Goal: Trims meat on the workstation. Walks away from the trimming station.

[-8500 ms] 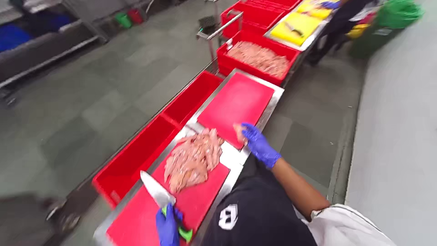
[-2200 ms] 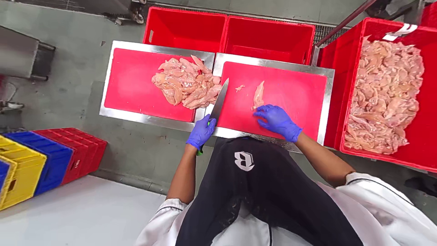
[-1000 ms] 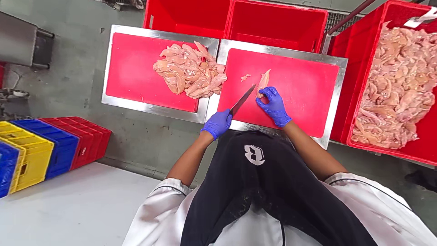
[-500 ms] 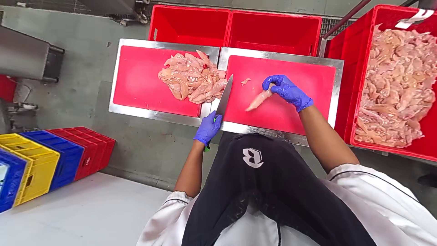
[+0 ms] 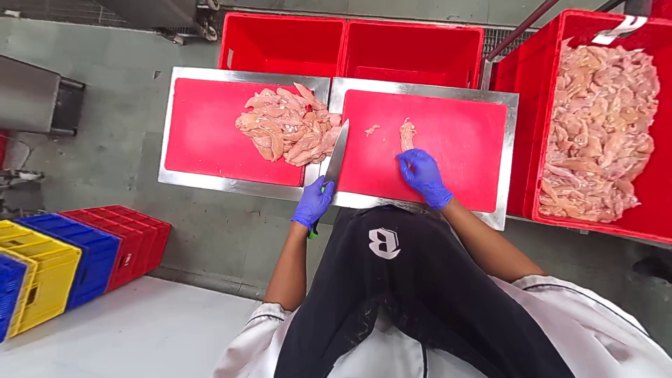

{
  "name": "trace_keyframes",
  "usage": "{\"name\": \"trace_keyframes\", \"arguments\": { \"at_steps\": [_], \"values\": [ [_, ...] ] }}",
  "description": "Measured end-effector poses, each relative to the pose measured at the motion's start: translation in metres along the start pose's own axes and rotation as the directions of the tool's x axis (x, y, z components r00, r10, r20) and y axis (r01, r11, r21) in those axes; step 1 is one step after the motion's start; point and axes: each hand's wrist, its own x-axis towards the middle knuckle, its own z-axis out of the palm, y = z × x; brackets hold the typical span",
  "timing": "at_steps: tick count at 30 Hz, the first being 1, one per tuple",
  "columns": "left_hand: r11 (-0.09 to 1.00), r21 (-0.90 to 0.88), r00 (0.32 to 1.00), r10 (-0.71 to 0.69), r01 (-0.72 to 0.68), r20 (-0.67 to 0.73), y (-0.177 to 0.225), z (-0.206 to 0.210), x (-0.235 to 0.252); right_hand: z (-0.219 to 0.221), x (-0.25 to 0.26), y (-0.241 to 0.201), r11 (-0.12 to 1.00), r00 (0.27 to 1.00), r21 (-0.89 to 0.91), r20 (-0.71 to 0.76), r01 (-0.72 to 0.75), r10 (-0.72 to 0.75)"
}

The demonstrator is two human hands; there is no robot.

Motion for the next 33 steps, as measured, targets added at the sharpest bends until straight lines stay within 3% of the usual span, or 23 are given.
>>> {"name": "trace_keyframes", "arguments": {
  "at_steps": [2,3,5,8,11,13,15,17,20,22,28,33],
  "values": [
    [0.999,0.039,0.999,0.011,-0.012,0.038,0.007,-0.002,0.002,-0.015,0.032,0.005,0.977,0.977,0.019,-0.003,-0.213,0.213],
    [0.998,0.060,0.998,0.021,-0.024,0.052,0.011,-0.002,0.005,-0.022,0.051,0.014,0.973,0.971,-0.004,0.058,-0.233,0.232],
    [0.995,0.092,0.997,0.036,-0.042,0.065,0.015,-0.002,0.009,-0.029,0.084,0.032,0.992,0.966,-0.046,0.224,-0.120,0.127],
    [0.993,0.101,0.997,0.048,-0.054,0.063,0.018,-0.003,0.013,-0.042,0.116,0.031,0.999,0.852,-0.031,0.523,-0.016,0.030],
    [0.995,0.078,0.997,0.053,-0.057,0.052,0.017,-0.001,0.014,-0.052,0.116,0.021,0.983,0.777,0.119,0.628,-0.141,0.036],
    [0.997,0.066,0.998,0.034,-0.037,0.046,0.019,-0.002,0.012,-0.057,0.108,0.014,0.888,0.758,0.334,0.652,-0.316,0.025],
    [0.998,0.058,0.999,0.014,-0.017,0.045,0.020,-0.002,0.010,-0.058,0.104,0.004,0.733,0.756,0.506,0.654,-0.456,0.019],
    [0.998,0.056,0.998,0.007,-0.010,0.060,0.021,-0.004,0.008,-0.050,0.101,-0.005,0.670,0.761,0.517,0.639,-0.533,0.112],
    [0.996,0.086,0.994,0.008,-0.017,0.109,0.025,-0.007,0.009,-0.024,0.096,-0.001,0.756,0.783,0.350,0.529,-0.553,0.329],
    [0.990,0.133,0.987,0.029,-0.051,0.159,0.033,-0.008,0.012,-0.015,0.094,0.002,0.745,0.799,0.356,0.462,-0.564,0.385],
    [0.933,0.325,0.929,0.022,-0.152,0.370,0.062,-0.011,0.027,-0.004,0.075,-0.002,0.729,0.851,0.441,0.313,-0.524,0.422],
    [0.885,0.448,0.925,-0.062,-0.122,0.375,0.077,-0.019,0.036,0.004,0.069,-0.005,0.732,0.858,0.449,0.234,-0.513,0.458]
  ]
}}
